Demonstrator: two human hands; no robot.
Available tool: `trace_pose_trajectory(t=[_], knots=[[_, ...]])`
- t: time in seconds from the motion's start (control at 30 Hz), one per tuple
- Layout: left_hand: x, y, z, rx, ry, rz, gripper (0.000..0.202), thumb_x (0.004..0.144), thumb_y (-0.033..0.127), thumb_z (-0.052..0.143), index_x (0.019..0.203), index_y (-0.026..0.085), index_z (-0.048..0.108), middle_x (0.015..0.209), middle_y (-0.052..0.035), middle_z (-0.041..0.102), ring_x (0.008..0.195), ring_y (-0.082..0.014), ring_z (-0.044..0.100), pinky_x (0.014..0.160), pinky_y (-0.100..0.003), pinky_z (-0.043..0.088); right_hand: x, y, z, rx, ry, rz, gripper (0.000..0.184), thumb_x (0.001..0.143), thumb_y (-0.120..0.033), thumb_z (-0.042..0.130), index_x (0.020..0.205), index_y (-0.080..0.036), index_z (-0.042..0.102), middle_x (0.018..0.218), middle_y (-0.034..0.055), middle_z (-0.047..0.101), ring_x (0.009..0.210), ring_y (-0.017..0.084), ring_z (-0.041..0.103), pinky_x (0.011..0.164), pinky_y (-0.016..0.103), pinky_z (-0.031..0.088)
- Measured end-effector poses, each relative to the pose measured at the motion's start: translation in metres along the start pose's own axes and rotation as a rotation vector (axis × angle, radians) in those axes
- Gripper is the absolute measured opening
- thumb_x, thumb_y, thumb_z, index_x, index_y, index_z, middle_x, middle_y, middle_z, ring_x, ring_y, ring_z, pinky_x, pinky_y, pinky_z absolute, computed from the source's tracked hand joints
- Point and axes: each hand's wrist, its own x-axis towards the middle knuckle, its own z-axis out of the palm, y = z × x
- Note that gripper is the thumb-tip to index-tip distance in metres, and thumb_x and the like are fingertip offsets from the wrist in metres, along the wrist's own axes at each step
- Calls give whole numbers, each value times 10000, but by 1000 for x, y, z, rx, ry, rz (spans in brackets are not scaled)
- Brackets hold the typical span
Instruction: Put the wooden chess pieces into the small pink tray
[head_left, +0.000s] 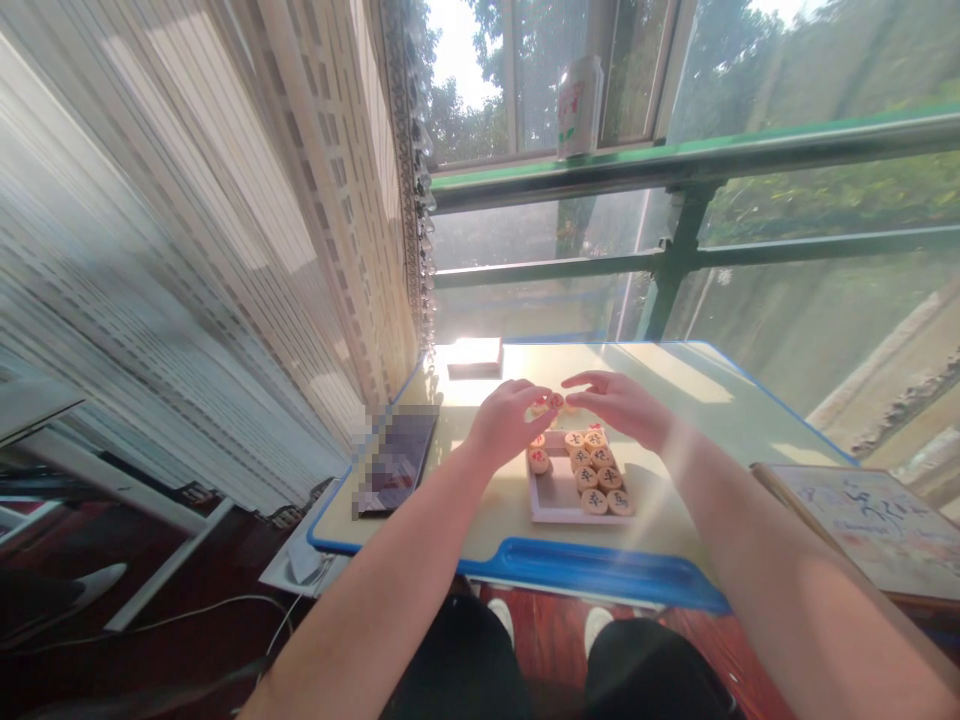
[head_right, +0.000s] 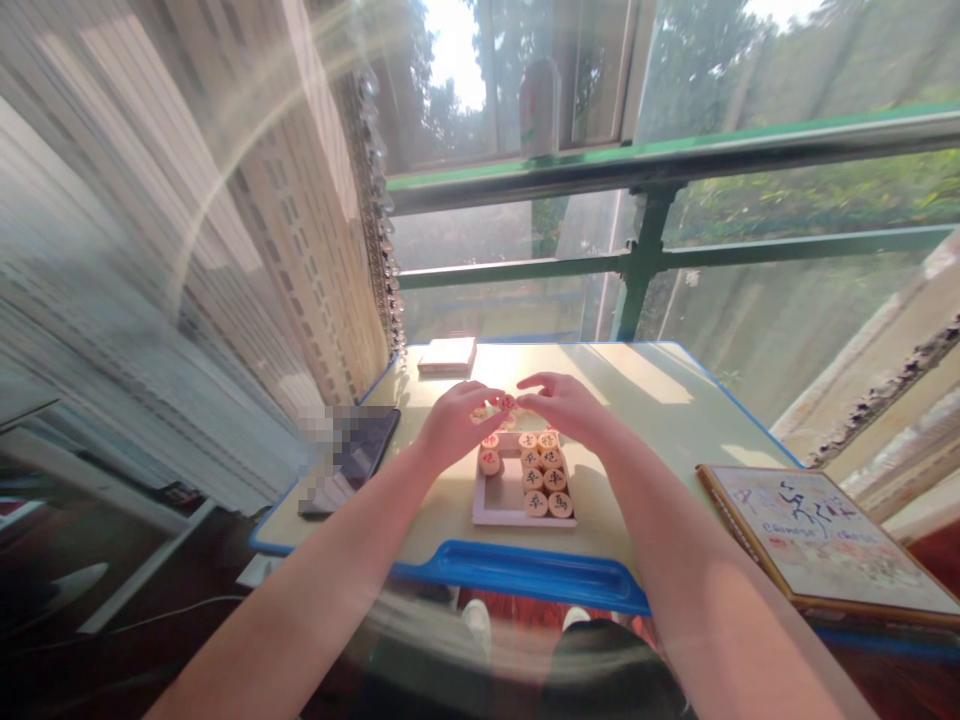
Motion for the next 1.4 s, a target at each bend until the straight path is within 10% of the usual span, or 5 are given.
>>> trace_pose_trajectory(t=[0.2, 0.67, 1.4], knots=[[-1, -1, 2, 13, 12, -16, 192, 824, 311, 566, 901, 182, 686, 807, -51, 673, 778, -155, 603, 717, -287, 489, -3, 2, 2, -100, -30, -113, 332, 716, -355, 589, 991, -198, 692, 497, -67, 355, 478, 90, 356, 449, 231, 275], [-3, 5, -5, -48, -66, -3, 195, 830, 292, 552, 904, 179, 694, 807, -45, 671, 764, -142, 605, 717, -279, 484, -7, -2, 1, -155, -82, -201, 315, 728, -419, 590, 908, -188, 706, 514, -72, 287, 485, 81, 279, 462, 246, 203], [-12, 3, -24, 59, -4, -167, 289, 795, 370, 572, 991, 171, 645, 824, -36, 682, 735, -149, 600, 711, -289, 488, -15, -15, 3, -377, -141, -235, 275, 702, -354, 576, 882, -187, 698, 581, -30, 510, 517, 94, 418, 483, 227, 286]])
